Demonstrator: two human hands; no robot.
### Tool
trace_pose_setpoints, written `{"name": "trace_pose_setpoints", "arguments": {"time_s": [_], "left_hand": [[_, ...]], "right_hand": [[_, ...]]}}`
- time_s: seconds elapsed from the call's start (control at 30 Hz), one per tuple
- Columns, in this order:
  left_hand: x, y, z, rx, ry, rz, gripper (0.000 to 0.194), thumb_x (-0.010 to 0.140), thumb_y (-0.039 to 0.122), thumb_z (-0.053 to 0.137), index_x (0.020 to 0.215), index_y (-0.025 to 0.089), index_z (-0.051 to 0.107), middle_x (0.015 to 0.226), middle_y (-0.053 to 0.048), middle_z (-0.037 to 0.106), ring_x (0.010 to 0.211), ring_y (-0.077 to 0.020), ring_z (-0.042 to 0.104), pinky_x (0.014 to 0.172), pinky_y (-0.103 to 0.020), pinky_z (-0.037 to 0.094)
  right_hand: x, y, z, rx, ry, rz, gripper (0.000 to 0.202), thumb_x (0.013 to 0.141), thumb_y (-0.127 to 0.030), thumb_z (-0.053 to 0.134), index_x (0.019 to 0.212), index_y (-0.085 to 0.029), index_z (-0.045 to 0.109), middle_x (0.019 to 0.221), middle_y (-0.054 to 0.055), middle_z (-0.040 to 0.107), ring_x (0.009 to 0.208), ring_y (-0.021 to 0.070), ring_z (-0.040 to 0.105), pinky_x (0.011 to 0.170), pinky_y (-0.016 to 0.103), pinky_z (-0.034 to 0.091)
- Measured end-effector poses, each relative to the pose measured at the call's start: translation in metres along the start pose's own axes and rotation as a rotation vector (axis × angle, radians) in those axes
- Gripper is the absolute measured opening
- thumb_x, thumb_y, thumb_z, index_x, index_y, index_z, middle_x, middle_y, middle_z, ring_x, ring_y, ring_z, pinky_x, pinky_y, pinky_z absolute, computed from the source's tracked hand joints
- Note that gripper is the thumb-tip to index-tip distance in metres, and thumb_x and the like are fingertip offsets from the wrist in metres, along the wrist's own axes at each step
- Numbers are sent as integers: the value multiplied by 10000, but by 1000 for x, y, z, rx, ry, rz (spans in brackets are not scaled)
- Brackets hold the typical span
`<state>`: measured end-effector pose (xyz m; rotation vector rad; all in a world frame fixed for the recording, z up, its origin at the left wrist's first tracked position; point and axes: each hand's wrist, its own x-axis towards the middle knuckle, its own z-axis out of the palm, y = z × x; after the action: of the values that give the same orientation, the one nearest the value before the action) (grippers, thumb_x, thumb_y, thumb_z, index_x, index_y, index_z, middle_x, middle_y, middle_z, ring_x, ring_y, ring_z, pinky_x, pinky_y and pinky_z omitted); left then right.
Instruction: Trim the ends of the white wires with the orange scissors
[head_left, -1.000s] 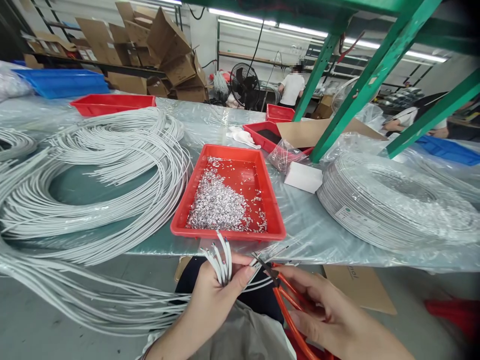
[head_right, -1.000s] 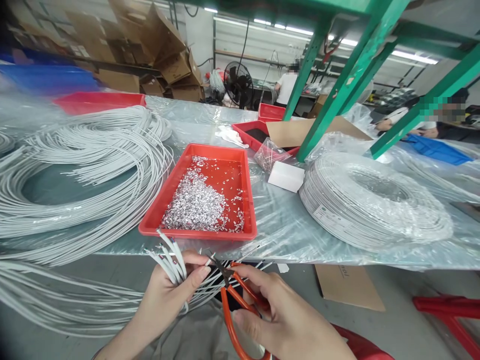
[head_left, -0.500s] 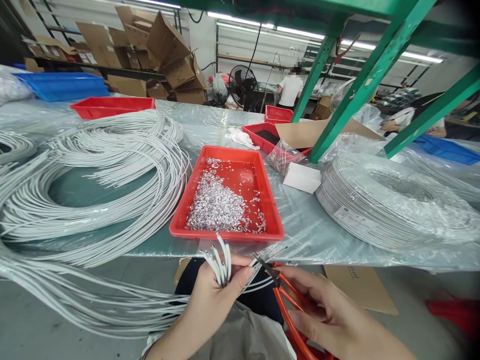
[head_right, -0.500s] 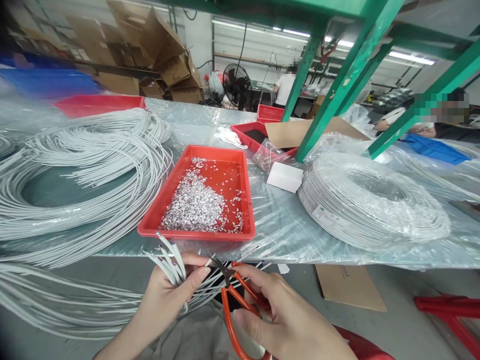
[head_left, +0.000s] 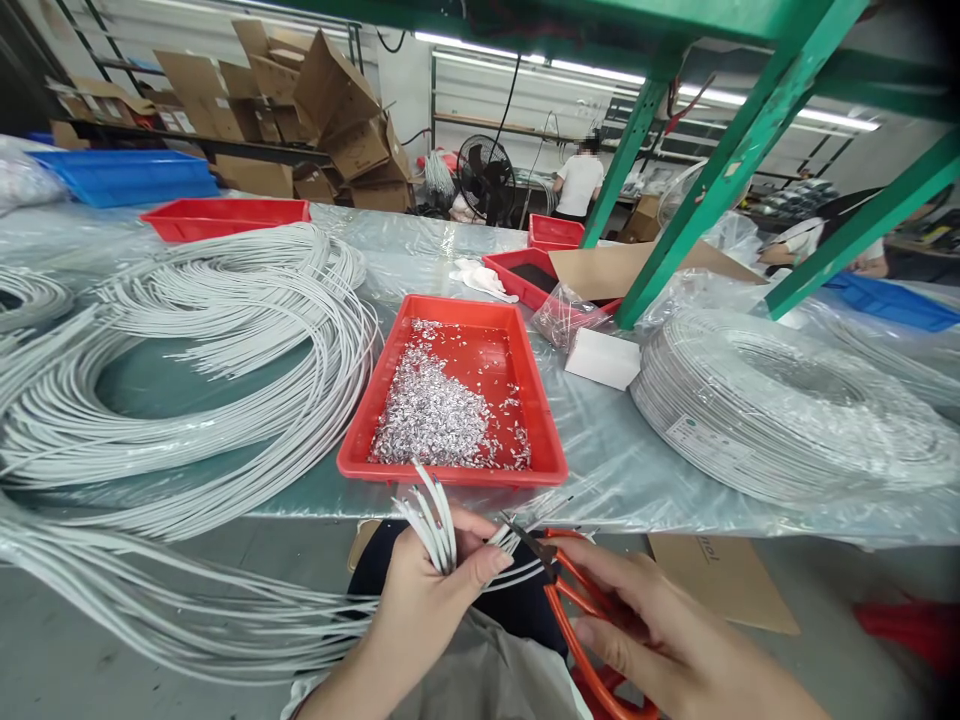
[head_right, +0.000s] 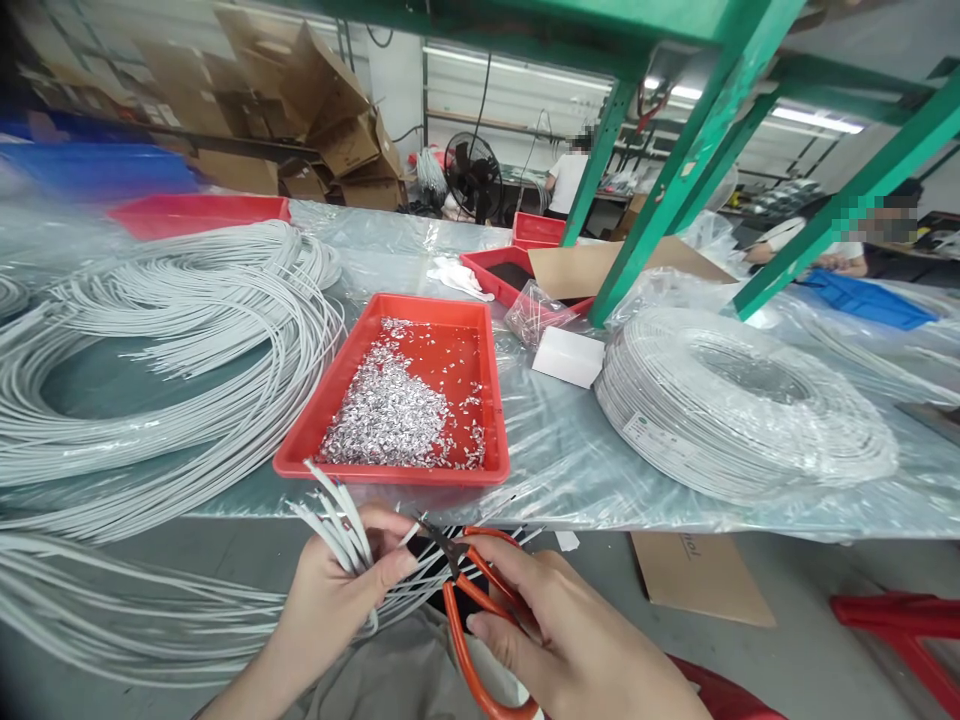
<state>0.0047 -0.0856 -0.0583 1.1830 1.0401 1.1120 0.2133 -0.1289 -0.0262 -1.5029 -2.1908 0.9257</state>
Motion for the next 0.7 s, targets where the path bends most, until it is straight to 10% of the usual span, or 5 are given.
{"name": "trace_pose_setpoints", "arguments": {"time_s": [0.43, 0.7], "left_hand": [[3, -7, -11, -622, -516, -375, 349, 694, 415, 667, 561, 133, 510, 423, 57, 454, 222, -15, 344, 242, -142, 164], [1, -6, -2, -473, -426, -315, 375, 720, 473, 622, 598, 142, 497, 434, 66, 439, 250, -9, 313, 279, -150, 167]], "right_hand": [[8, -1, -14, 55, -24, -103, 384, 790, -184, 549, 1164, -266, 566, 945, 75, 683, 774, 224, 631, 667, 316, 521], [46, -23, 34, 777, 386, -31, 159, 640, -244, 733, 745, -179, 631, 445, -107, 313, 387, 57, 230, 367, 174, 244]]}}
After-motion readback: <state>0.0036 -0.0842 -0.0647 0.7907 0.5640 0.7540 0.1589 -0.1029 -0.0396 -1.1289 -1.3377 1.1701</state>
